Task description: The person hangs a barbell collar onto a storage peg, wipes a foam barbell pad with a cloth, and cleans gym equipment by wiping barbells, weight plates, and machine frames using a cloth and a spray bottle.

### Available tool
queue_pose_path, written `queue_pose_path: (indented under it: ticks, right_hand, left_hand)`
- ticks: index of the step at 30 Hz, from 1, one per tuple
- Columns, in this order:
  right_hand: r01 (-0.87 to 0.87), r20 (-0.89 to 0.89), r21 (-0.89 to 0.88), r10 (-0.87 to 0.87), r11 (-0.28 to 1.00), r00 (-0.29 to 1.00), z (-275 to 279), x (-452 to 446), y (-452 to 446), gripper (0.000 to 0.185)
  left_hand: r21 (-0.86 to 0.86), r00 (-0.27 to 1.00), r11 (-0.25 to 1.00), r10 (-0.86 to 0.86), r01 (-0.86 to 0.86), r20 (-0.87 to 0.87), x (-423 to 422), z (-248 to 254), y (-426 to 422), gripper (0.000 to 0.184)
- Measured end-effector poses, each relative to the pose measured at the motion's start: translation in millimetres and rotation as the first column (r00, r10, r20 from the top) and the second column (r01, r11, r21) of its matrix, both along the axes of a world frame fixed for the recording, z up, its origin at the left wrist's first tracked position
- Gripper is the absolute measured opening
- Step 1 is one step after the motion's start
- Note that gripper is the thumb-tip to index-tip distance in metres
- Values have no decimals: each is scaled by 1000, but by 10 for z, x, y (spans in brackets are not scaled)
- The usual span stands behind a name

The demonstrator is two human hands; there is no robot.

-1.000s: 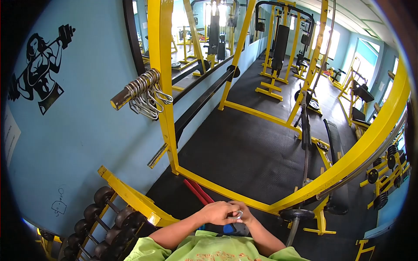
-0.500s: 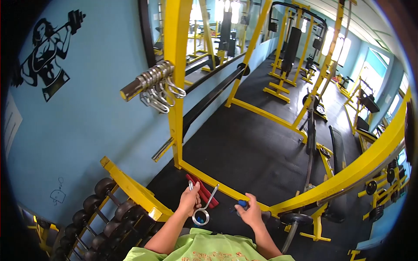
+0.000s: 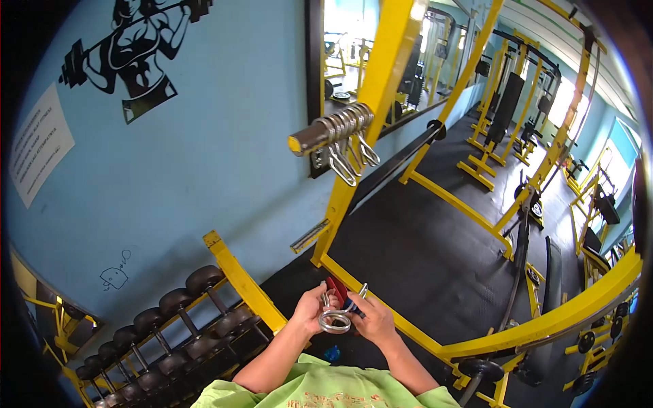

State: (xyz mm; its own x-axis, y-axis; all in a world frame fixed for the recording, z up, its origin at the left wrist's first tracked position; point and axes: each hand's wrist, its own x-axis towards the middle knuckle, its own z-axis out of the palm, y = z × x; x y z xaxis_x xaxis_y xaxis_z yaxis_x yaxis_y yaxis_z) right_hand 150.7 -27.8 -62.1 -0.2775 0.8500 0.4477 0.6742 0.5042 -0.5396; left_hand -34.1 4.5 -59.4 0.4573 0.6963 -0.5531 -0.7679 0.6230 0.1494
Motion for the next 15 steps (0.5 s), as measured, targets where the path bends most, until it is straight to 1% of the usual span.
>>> queue_pose_path:
  ticks: [1, 2, 3, 5, 6, 7, 8, 9, 10, 11, 12, 13, 14, 15]
  right_hand:
    - [-28, -19, 51, 29, 998, 999, 43, -73, 85, 52]
    - [-47, -34, 36, 48, 998, 998, 52, -134, 192, 43]
    - [-55, -32, 45, 57, 997, 998, 122, -202, 281, 43]
    - [-121, -30, 37, 122, 992, 992, 294, -338, 471, 38]
    - [-156, -16, 58, 157, 986, 987, 363, -401, 566, 35]
    - [-159, -9, 68, 160, 985, 987, 458, -481, 645, 35]
    - [-162, 5, 6, 162, 987, 987, 583, -558, 706, 34]
    - [-159, 19, -55, 160, 986, 987, 732, -636, 758, 32]
    - [-148, -57, -136, 142, 980, 988, 928, -726, 786, 34]
    - [-139, -51, -123, 133, 983, 990, 1004, -776, 881, 34]
    - [-123, -89, -111, 113, 986, 990, 1058, -816, 967, 37]
    - [-105, -128, -101, 91, 989, 987, 1124, -853, 1044, 39]
    - [-100, -174, -147, 74, 984, 982, 1250, -902, 1096, 45]
    - [-84, -172, -141, 59, 987, 983, 1312, -932, 1182, 45]
  left_hand:
    - [94, 999, 995, -10, 15, -53, -87, 98, 48, 36]
    - [48, 997, 999, 21, -18, -71, -169, 225, 95, 40]
    - [95, 994, 995, 40, -31, -99, -235, 468, 101, 34]
    - [172, 983, 985, 52, -21, -174, -396, 517, 217, 52]
    - [183, 984, 983, 59, -28, -169, -497, 548, 280, 52]
    - [367, 976, 929, 39, 43, -214, -607, 585, 350, 58]
    - [534, 964, 837, 28, 122, -263, -687, 635, 428, 66]
    - [546, 966, 829, 26, 123, -258, -718, 797, 456, 66]
    - [556, 884, 819, 150, 139, -442, -726, 1010, 437, 68]
    - [563, 754, 811, 270, 157, -599, -743, 1142, 448, 72]
    - [632, 718, 755, 343, 173, -606, -833, 1038, 561, 69]
    - [641, 723, 746, 339, 183, -602, -918, 973, 710, 69]
    - [746, 658, 577, 425, 331, -621, -993, 916, 855, 70]
    - [793, 601, 382, 517, 475, -610, -1027, 912, 953, 71]
